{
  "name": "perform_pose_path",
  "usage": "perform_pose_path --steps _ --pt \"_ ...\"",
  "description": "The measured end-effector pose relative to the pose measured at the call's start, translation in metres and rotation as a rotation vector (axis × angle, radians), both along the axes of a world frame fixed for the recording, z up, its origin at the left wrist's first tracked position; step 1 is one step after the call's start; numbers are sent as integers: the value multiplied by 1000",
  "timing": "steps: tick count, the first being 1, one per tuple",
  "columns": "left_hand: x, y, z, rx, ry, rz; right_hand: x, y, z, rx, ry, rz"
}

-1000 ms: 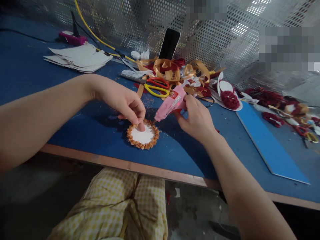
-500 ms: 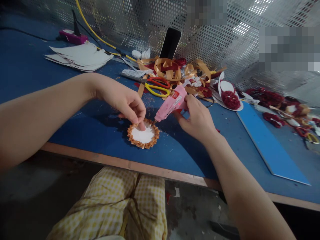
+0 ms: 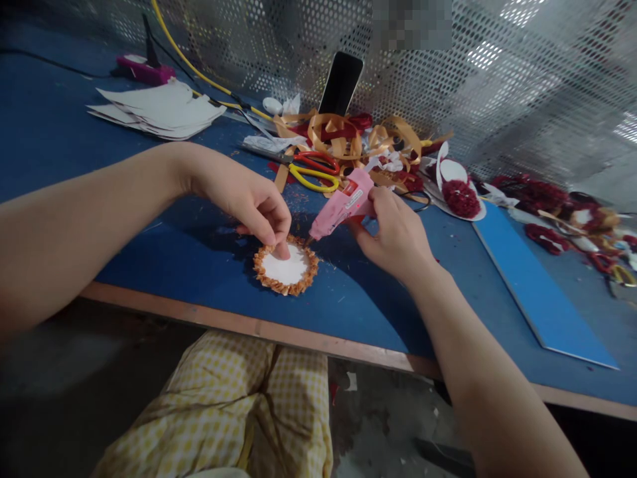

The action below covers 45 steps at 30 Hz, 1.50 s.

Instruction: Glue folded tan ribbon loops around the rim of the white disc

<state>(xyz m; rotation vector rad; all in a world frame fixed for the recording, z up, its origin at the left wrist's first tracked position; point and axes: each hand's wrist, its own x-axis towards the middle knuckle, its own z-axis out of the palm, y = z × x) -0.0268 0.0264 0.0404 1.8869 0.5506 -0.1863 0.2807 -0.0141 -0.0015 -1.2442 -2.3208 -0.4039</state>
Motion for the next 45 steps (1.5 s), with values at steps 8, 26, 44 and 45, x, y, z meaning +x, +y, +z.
perform_pose_path --steps 8,26,44,45 --pt "0 -1 1 -20 -19 11 -1 -1 4 -29 -10 17" --pt "0 -2 1 0 -20 -10 -5 -1 7 9 12 82" --pt "2 -3 0 -13 -41 219 -8 -7 14 152 -59 43" --pt "2 -2 -1 -11 -49 203 -10 -10 16 170 -65 34"
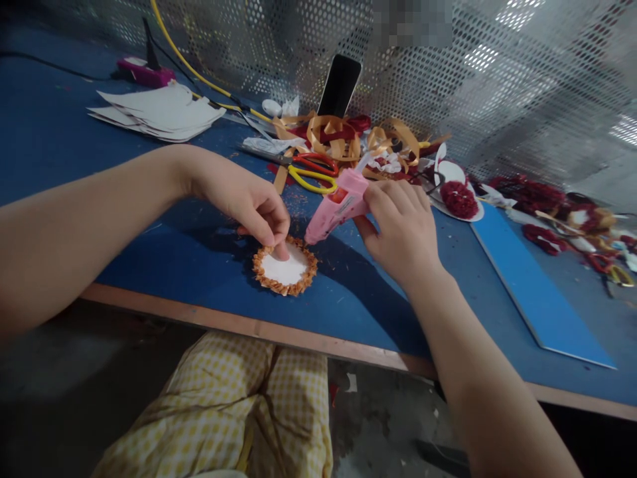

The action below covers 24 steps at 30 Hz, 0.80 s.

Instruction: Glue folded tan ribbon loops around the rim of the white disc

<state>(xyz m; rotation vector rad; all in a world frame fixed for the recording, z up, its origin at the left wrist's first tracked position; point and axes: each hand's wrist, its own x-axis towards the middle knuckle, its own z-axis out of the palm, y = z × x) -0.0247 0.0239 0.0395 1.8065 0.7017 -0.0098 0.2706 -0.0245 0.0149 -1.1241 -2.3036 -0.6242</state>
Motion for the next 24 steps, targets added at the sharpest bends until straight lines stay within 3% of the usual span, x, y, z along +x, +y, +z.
perform_pose_path --steps 3,9,14,19,21,24 --pt "1 2 -1 8 -2 -108 -4 -11 6 -24 14 -30" --pt "2 1 1 3 -20 -103 1 -11 5 91 60 -96" --pt "10 -1 -7 -35 -160 -120 35 25 -17 108 191 -307" --pt "22 -2 -25 -91 -308 -18 74 53 -43 -64 263 -520" --pt "25 -3 -28 -131 -347 17 69 49 -40 2 277 -472" --pt "28 -5 -28 -201 -412 79 34 26 -21 110 279 -207"
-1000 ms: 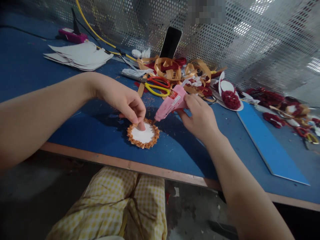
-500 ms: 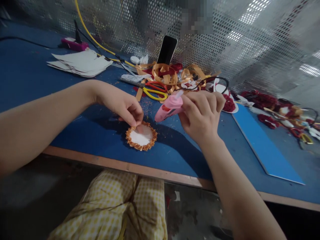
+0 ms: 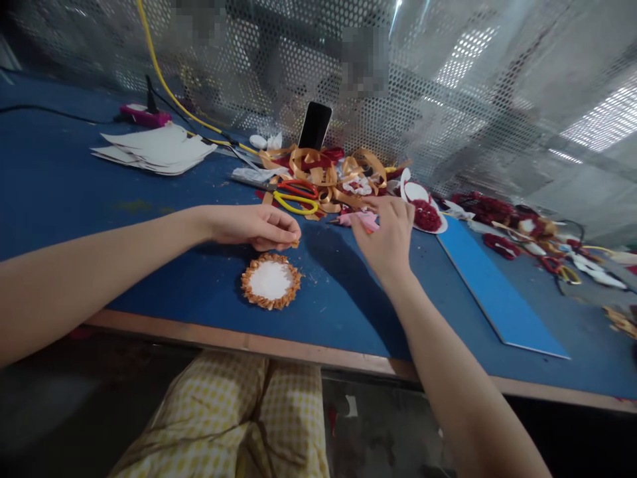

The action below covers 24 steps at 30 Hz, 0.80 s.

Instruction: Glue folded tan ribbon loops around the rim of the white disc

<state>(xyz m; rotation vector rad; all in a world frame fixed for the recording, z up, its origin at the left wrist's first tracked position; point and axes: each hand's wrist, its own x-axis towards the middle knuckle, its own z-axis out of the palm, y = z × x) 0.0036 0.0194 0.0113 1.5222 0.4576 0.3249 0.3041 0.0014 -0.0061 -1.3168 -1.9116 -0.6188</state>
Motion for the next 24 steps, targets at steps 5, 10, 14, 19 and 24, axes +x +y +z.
perform_pose_path --steps 5,10,14,19,24 --pt "3 0 4 -98 -7 49 -63 -43 19 25 -122 293" --pt "4 0 4 -104 11 58 -69 -47 13 146 -198 321" --pt "3 0 2 -111 4 38 -65 -45 12 211 -244 362" --pt "3 3 -2 -94 -18 32 -66 -47 13 220 -298 386" --pt "4 4 -3 -45 15 30 -70 -48 11 77 -276 357"
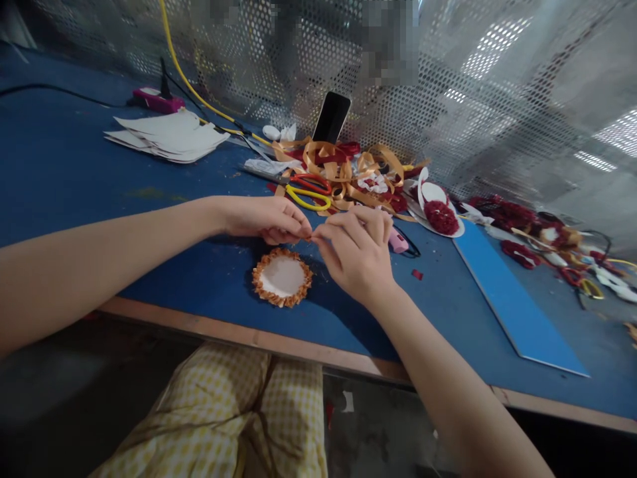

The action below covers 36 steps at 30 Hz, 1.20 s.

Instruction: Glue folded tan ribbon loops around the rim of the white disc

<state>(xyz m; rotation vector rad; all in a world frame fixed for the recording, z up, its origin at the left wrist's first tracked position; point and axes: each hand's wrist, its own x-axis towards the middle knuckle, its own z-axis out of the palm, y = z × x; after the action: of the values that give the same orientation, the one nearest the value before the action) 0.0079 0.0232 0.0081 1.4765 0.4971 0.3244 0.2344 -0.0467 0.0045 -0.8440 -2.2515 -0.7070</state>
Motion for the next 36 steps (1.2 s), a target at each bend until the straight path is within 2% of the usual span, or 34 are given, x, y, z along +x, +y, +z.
perform_pose_path --steps 3,5,9,12,17,28,36 --pt "-3 1 4 87 64 50 -3 0 0 -151 55 3" --pt "-7 3 10 222 148 76 -4 0 1 -261 84 56" --pt "-16 7 21 515 349 -60 -3 4 0 -505 64 153" --pt "-17 5 25 615 434 -147 -2 6 0 -617 23 163" --pt "-12 1 25 738 501 -201 -3 4 0 -703 -26 132" --pt "-11 6 21 744 486 -230 -5 5 -2 -686 -28 139" --pt "-10 6 16 537 378 -95 -4 7 -4 -725 -6 152"
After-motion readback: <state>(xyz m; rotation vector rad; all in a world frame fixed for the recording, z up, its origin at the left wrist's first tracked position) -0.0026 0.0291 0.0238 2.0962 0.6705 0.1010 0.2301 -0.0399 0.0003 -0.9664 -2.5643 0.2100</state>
